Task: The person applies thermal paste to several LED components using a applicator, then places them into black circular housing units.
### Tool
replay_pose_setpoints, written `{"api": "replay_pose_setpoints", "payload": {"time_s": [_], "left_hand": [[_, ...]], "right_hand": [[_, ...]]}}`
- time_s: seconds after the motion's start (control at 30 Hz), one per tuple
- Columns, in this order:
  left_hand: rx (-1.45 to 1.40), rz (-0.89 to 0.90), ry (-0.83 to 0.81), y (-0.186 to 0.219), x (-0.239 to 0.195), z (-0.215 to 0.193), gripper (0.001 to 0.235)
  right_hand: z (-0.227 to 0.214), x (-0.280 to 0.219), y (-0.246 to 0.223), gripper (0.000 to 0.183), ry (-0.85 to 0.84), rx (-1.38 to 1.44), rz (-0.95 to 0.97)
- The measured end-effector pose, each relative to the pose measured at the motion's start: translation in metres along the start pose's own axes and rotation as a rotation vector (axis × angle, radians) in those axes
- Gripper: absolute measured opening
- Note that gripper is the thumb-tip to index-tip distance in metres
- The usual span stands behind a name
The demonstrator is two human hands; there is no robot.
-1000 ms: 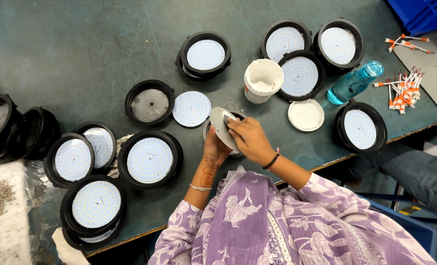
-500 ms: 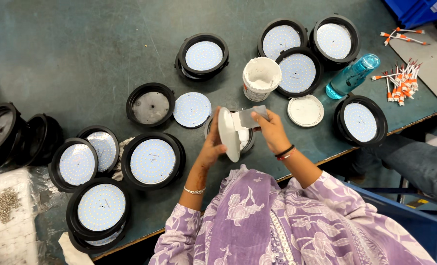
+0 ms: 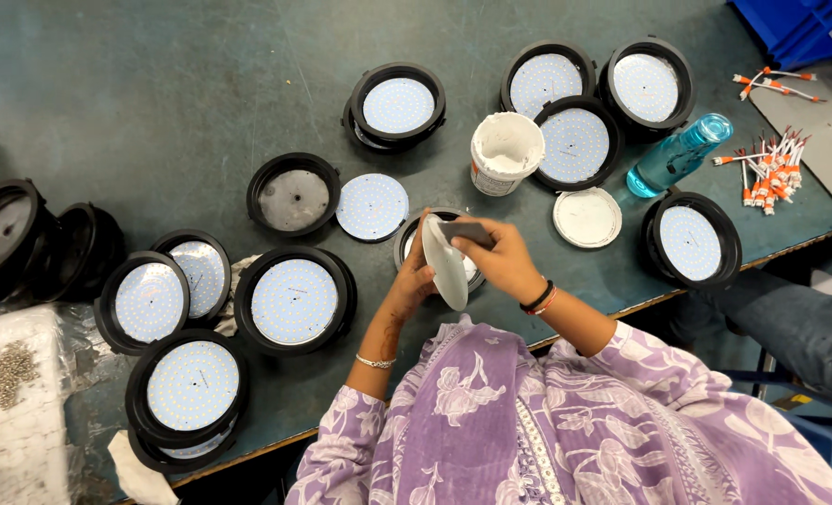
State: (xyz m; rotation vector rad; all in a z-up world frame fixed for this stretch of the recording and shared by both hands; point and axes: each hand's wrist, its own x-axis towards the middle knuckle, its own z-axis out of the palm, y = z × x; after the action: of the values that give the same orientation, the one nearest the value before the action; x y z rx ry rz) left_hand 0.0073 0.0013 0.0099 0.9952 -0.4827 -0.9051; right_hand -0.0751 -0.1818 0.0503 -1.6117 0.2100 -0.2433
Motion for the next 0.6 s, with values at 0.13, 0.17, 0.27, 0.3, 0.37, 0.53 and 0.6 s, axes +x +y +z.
{"api": "replay_pose_setpoints", "payload": {"time_s": [0.13, 0.17, 0.27, 0.3, 0.37, 0.53, 0.6], "left_hand": [[-0.076, -0.025, 0.023, -0.009, 0.003, -0.001, 0.125], [-0.087, -0.027, 0.027, -0.012, 0.005, -0.003, 0.124], [-0.136, -0.066, 0.049, -0.02, 0.011, -0.007, 0.119], [-0.156, -0.086, 0.055, -0.022, 0.013, -0.008, 0.118], [-0.16, -0.11, 0.058, -0.026, 0.016, -0.01, 0.114], [-0.252, -0.137, 0.11, -0.035, 0.023, -0.013, 0.106], [-0.301, -0.111, 0.134, -0.036, 0.027, -0.014, 0.103]], "right_hand": [[0.005, -0.004, -0.012, 0.031, -0.12, -0.007, -0.012], [0.005, -0.006, -0.015, 0.031, -0.148, -0.013, -0.023], [-0.001, -0.01, -0.024, 0.034, -0.222, -0.2, -0.102], [-0.002, -0.011, -0.026, 0.033, -0.238, -0.222, -0.137], [-0.004, -0.015, -0.028, 0.032, -0.269, -0.262, -0.204], [-0.013, -0.028, -0.016, 0.034, -0.324, -0.354, -0.385], [-0.021, -0.03, -0.007, 0.033, -0.347, -0.341, -0.457]]}}
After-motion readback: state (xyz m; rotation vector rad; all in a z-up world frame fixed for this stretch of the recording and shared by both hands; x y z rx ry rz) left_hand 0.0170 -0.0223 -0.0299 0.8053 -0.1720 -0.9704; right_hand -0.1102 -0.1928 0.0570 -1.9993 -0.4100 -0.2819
